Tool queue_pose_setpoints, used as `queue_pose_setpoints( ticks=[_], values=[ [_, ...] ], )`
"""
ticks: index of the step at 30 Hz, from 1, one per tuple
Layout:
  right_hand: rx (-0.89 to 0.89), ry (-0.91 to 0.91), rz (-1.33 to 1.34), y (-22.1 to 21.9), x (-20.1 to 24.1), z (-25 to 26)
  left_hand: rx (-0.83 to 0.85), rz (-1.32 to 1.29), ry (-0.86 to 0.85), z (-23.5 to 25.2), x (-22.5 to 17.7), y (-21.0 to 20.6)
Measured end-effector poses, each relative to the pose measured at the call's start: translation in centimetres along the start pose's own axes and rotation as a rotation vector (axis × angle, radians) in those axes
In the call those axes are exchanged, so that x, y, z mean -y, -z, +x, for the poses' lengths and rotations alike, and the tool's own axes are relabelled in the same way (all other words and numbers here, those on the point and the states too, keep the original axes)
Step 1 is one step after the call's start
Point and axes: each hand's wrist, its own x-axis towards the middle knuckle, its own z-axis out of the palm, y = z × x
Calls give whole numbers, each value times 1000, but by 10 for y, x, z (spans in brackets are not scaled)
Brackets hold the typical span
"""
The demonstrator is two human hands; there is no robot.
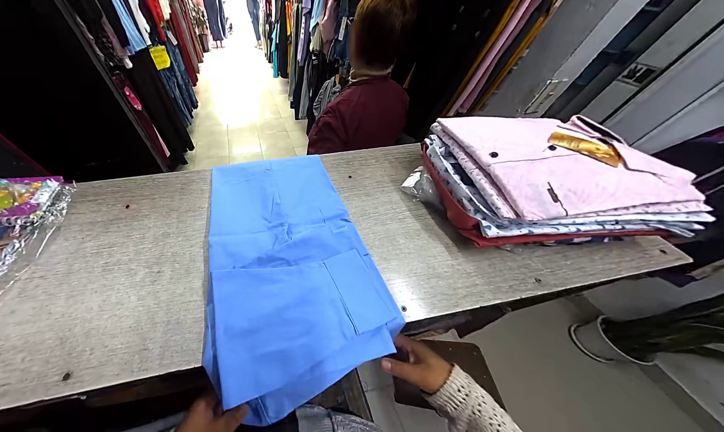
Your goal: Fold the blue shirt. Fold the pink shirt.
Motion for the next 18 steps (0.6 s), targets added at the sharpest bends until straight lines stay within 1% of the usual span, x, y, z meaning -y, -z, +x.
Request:
queue_pose_setpoints(
  ticks=[2, 5, 7, 9, 10, 11, 13, 14, 16, 18],
  values=[
    [-12, 47, 134, -11, 3, -4, 0, -109, -25, -3, 2, -11],
    [-4, 54, 213, -17, 14, -26, -55, -320, -4, -20, 7, -13],
    [-6, 50, 267, -21, 19, -42, -82, -490, 96, -36, 3, -13],
    [-76, 65, 308, -27, 22, -53, -127, -599, 184, -52, -5, -17],
    [-121, 79, 309, -30, 23, -57, -160, -610, 197, -58, -10, -20],
    [-166, 97, 302, -33, 25, -60, -180, -605, 179, -62, -12, -23],
    [-244, 153, 289, -36, 24, -66, -174, -582, 86, -66, -6, -24],
    [-251, 189, 270, -36, 22, -69, -175, -566, 46, -68, -5, -25],
    [-204, 279, 217, -31, 17, -76, -140, -554, -53, -75, -7, -25],
    [-92, 351, 133, -21, 15, -81, -81, -558, -189, -81, -7, -23]
  ],
)
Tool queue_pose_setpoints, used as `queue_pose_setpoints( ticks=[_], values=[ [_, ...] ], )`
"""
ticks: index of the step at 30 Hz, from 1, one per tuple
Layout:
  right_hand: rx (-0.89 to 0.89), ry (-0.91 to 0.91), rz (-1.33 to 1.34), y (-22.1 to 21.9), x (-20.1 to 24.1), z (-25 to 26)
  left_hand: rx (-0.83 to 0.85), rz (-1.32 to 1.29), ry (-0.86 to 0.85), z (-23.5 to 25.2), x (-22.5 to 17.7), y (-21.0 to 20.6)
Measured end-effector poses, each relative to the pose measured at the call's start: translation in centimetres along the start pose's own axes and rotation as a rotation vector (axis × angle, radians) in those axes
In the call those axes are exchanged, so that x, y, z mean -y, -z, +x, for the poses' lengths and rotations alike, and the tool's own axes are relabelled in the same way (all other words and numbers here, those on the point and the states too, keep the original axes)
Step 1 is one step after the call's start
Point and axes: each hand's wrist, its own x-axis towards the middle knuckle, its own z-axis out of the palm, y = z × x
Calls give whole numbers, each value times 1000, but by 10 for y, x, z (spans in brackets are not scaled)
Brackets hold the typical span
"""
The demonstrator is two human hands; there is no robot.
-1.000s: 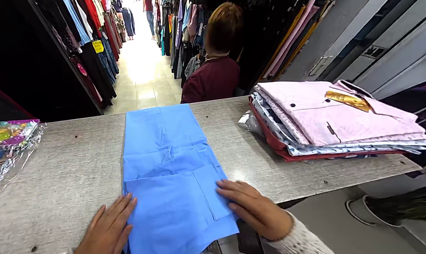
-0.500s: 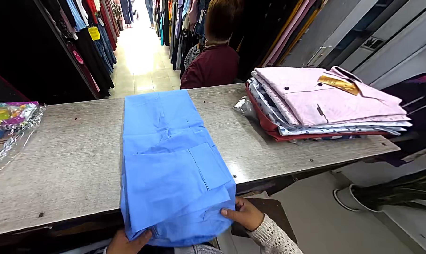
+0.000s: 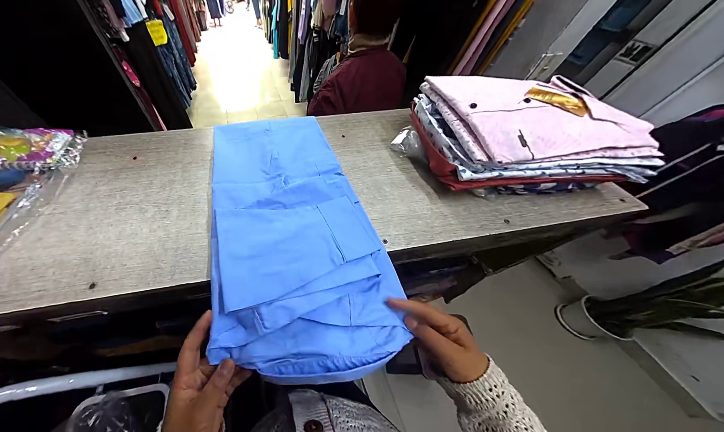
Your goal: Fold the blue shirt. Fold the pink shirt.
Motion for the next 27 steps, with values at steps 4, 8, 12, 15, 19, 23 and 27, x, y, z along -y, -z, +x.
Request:
queue_pose_setpoints(
  ticks=[4, 8, 12, 15, 19, 23, 27],
  values=[
    [61, 76, -114, 6, 13, 6, 111, 417, -334, 8, -4, 12],
    [-15, 351, -525, 13, 14, 23, -21, 1151, -868, 35, -9, 31],
    [118, 543, -736, 25, 37, 38, 303, 1127, -1022, 55, -42, 39],
    [343, 525, -701, 36, 64, 52, 614, 989, -925, 69, -67, 35],
    [272, 272, -424, 30, 92, 97, 506, 744, -635, 116, -88, 19],
    [-205, -29, -86, -4, 85, 168, -2, 316, -43, 192, -76, -16],
    [-136, -193, -235, 0, 57, 186, 37, 220, 295, 213, -54, -16]
  ],
)
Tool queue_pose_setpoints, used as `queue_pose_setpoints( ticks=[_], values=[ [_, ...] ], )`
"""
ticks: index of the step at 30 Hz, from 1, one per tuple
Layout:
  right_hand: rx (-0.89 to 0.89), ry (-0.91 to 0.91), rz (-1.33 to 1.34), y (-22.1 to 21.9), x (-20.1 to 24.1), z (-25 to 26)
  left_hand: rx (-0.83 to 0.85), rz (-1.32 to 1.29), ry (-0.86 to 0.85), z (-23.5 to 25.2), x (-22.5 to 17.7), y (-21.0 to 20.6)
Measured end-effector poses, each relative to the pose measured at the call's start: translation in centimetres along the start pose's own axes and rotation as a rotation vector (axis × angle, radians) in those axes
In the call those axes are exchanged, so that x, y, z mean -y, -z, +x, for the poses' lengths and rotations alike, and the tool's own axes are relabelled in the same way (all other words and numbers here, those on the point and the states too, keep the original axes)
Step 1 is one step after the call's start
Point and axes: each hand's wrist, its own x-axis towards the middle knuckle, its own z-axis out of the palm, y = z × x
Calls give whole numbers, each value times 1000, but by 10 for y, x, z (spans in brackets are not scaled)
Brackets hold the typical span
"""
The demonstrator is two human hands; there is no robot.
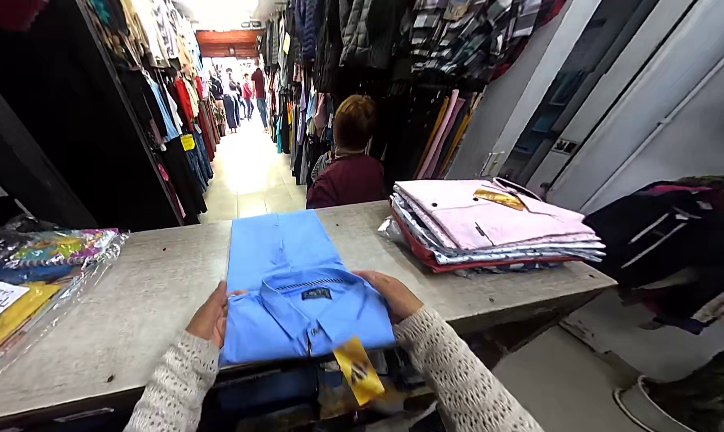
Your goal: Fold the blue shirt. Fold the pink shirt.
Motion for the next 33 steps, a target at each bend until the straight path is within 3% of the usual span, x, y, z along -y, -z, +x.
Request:
queue_pose_setpoints(
  ticks=[5, 9, 15, 23, 27, 31, 33],
  values=[
    [108, -42, 20, 6, -8, 2, 127, -50, -42, -11, -1, 0],
    [66, 30, 155, 4, -17, 3, 67, -141, -26, -10, -1, -2],
    [99, -115, 495, 7, -21, -6, 6, -221, -76, -7, 10, 8],
    [133, -53, 410, 12, -13, -15, -113, -135, -228, -17, 14, 5],
    [118, -43, 392, 10, -13, -15, -159, -30, -181, -19, 11, 2],
    [147, -21, 392, 12, -19, -12, -59, -234, -111, -18, 4, 10],
    [155, -14, 389, 12, -19, -12, -122, -337, -99, -16, -3, 8]
  ],
)
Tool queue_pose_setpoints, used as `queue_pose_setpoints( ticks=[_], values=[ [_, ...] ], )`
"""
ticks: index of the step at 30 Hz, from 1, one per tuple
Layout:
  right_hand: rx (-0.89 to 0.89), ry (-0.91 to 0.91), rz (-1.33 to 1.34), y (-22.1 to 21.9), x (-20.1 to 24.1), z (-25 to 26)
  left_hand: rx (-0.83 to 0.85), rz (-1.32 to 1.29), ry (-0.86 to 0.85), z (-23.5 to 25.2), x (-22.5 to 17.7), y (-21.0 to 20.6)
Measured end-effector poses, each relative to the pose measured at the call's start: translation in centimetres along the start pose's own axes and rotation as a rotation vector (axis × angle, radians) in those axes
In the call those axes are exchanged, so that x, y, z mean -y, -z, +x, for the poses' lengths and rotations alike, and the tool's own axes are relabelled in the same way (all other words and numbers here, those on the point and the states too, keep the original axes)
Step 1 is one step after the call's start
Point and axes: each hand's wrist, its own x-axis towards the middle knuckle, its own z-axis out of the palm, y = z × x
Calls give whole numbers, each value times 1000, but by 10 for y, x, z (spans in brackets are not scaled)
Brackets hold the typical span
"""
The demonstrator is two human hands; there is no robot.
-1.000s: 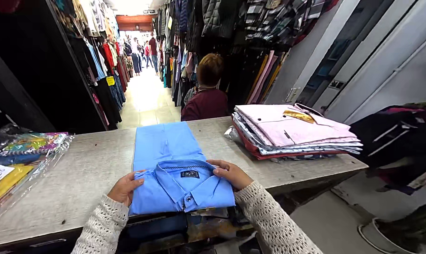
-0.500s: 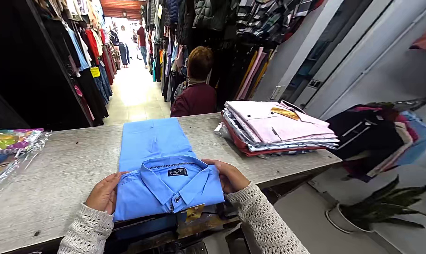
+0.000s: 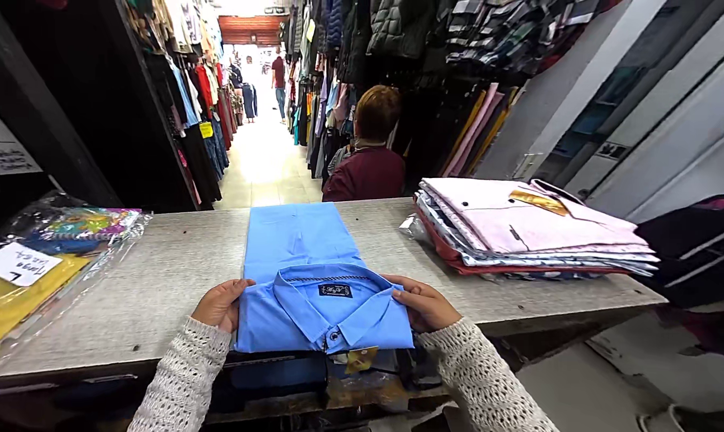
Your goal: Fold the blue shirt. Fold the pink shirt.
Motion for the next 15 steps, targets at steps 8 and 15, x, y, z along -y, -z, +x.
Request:
queue_pose_setpoints(
  ticks=[8, 15],
  values=[
    [-28, 19, 0, -2, -1, 1, -72, 437, 128, -19, -19, -1],
    [-23, 67, -128, -15, 9, -2, -95, 627, 164, -24, -28, -24]
  ],
)
